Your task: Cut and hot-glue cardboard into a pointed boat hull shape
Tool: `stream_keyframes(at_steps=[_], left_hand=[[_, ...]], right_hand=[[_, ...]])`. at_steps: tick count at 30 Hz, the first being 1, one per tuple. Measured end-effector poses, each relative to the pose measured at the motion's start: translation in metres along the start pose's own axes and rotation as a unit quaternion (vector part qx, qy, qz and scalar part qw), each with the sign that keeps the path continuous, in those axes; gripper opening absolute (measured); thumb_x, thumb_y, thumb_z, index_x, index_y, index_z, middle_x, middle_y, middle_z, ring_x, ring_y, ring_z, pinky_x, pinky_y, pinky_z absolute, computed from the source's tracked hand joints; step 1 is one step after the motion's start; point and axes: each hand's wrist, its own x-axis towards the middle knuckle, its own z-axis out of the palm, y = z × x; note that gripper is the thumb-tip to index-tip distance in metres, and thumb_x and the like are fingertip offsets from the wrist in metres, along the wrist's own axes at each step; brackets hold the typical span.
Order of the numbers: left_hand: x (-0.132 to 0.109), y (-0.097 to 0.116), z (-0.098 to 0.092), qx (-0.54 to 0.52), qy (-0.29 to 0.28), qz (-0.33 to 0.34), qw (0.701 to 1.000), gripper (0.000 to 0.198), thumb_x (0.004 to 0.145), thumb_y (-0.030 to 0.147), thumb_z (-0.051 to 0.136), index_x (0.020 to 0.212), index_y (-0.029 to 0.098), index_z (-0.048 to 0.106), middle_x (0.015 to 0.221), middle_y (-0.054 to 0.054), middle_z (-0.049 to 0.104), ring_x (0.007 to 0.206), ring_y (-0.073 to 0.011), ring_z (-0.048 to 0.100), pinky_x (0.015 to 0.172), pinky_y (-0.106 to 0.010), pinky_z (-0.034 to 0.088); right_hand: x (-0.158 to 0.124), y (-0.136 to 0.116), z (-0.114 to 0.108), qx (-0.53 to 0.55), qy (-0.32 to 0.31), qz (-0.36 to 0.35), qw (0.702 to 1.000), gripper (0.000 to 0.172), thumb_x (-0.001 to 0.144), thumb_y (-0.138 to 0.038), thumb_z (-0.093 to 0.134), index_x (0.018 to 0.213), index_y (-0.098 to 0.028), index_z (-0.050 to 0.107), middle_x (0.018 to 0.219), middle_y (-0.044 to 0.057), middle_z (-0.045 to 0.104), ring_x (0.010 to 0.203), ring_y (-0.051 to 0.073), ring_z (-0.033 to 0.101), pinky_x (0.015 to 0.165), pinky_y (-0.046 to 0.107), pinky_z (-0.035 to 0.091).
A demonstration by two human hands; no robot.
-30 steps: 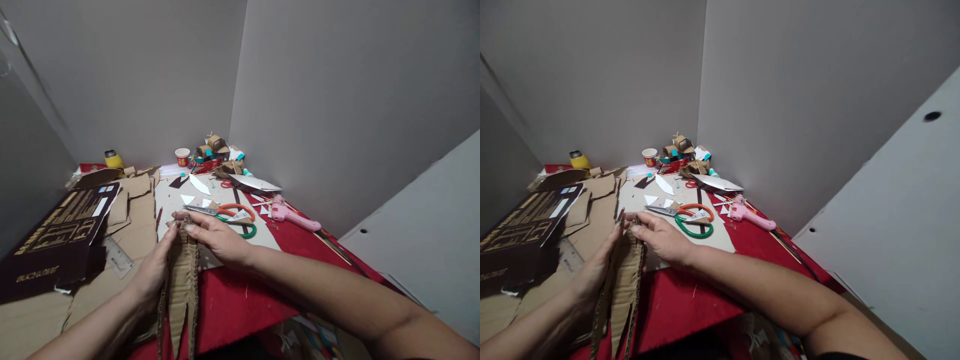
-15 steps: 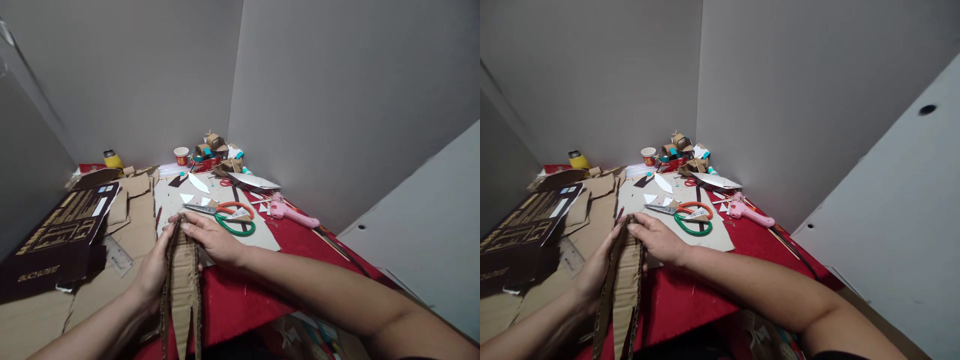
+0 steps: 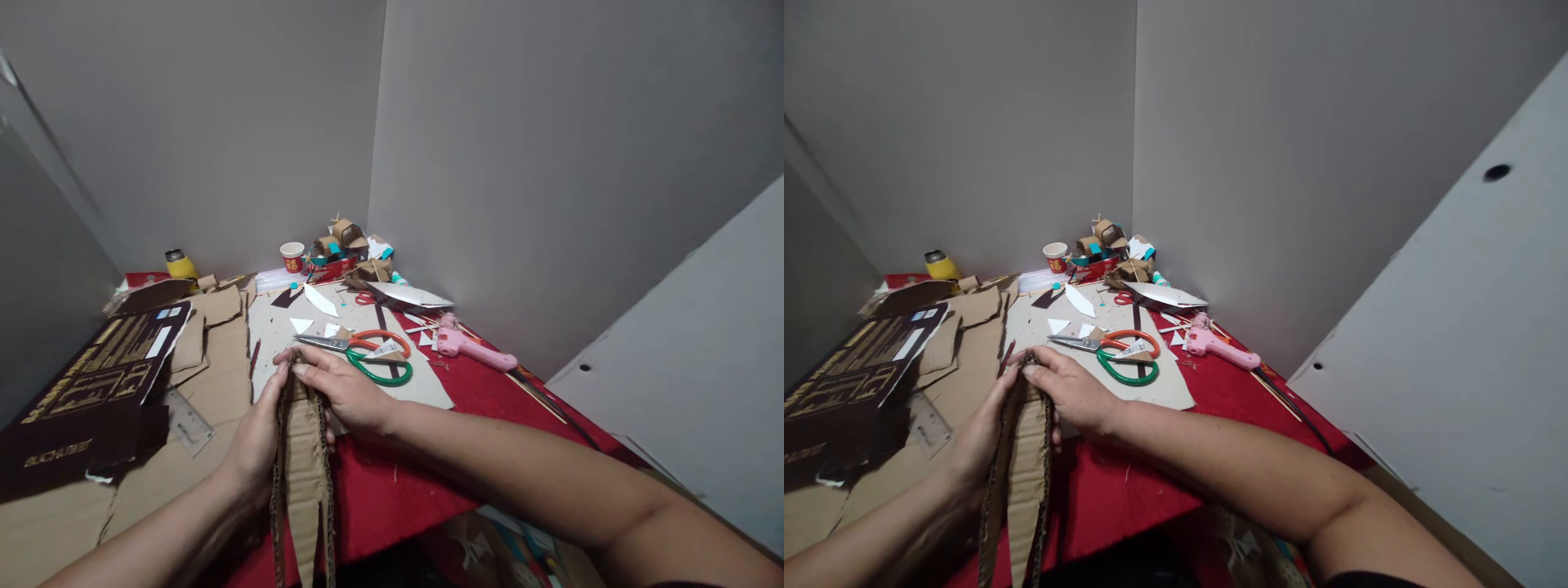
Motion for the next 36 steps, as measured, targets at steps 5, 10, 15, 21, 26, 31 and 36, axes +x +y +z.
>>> stream_keyframes(at_steps=[5, 10, 15, 21, 26, 31, 36], left_hand=[[0.004, 0.0, 0.008, -0.04, 0.001, 0.024, 0.999, 0.045, 0.092, 0.042, 0.05, 0.132, 0.021, 0.057, 0.085, -0.007, 0.077, 0.056, -0.0208, 0.07, 0.053, -0.03, 0.055], [0.012, -0.004, 0.009, -0.091, -0.032, 0.04, 0.995, 0.044, 0.091, 0.04, 0.054, 0.13, 0.021, 0.058, 0.102, -0.009, 0.075, 0.085, -0.0252, 0.073, 0.072, -0.035, 0.058], [0.01, 0.003, 0.014, -0.124, -0.07, 0.049, 0.989, 0.042, 0.094, 0.038, 0.048, 0.131, 0.019, 0.057, 0.103, -0.01, 0.075, 0.085, -0.0244, 0.073, 0.078, -0.036, 0.057], [0.005, 0.003, 0.007, -0.108, -0.091, -0.055, 0.988, 0.051, 0.096, 0.048, 0.037, 0.119, 0.011, 0.065, 0.078, -0.012, 0.076, 0.061, -0.0235, 0.071, 0.062, -0.033, 0.057], [0.005, -0.004, 0.0, -0.101, -0.113, -0.052, 0.987, 0.052, 0.094, 0.051, 0.042, 0.116, 0.012, 0.067, 0.081, -0.011, 0.077, 0.057, -0.0214, 0.07, 0.057, -0.03, 0.056], [0.009, -0.006, 0.004, -0.133, -0.116, 0.048, 0.983, 0.04, 0.094, 0.038, 0.049, 0.131, 0.023, 0.058, 0.119, -0.006, 0.071, 0.105, -0.0264, 0.068, 0.089, -0.037, 0.054], [0.024, -0.019, -0.008, -0.094, -0.079, 0.153, 0.981, 0.038, 0.09, 0.037, 0.058, 0.127, 0.028, 0.062, 0.146, 0.005, 0.049, 0.14, -0.0173, 0.036, 0.116, -0.027, 0.025]], right_hand=[[0.001, 0.003, -0.002, -0.001, 0.026, 0.003, 1.0, 0.012, 0.096, -0.031, 0.041, 0.103, -0.026, 0.049, 0.062, -0.007, 0.048, 0.032, 0.007, 0.041, 0.028, 0.018, 0.031], [0.006, 0.005, -0.004, -0.032, 0.078, -0.03, 0.996, 0.012, 0.096, -0.03, 0.044, 0.088, -0.022, 0.049, 0.068, -0.006, 0.048, 0.047, 0.008, 0.045, 0.042, 0.019, 0.038], [0.011, 0.002, -0.004, -0.051, 0.129, -0.051, 0.989, 0.017, 0.095, -0.02, 0.04, 0.081, -0.021, 0.049, 0.071, -0.004, 0.05, 0.06, 0.011, 0.048, 0.06, 0.022, 0.043], [0.019, 0.004, -0.011, -0.062, 0.173, -0.08, 0.98, 0.017, 0.096, -0.027, 0.037, 0.084, -0.023, 0.049, 0.075, -0.002, 0.054, 0.067, 0.015, 0.054, 0.066, 0.027, 0.046], [0.022, 0.004, -0.012, -0.069, 0.187, -0.099, 0.975, 0.018, 0.095, -0.033, 0.036, 0.084, -0.024, 0.047, 0.079, -0.001, 0.058, 0.065, 0.016, 0.054, 0.06, 0.027, 0.045], [0.02, 0.005, -0.008, -0.094, 0.152, -0.12, 0.976, 0.021, 0.094, -0.037, 0.039, 0.08, -0.024, 0.048, 0.076, 0.0, 0.058, 0.071, 0.017, 0.055, 0.072, 0.03, 0.047], [0.015, 0.005, -0.004, -0.13, 0.139, -0.131, 0.973, 0.024, 0.091, -0.042, 0.044, 0.076, -0.024, 0.048, 0.076, 0.0, 0.053, 0.076, 0.018, 0.052, 0.076, 0.032, 0.045]])
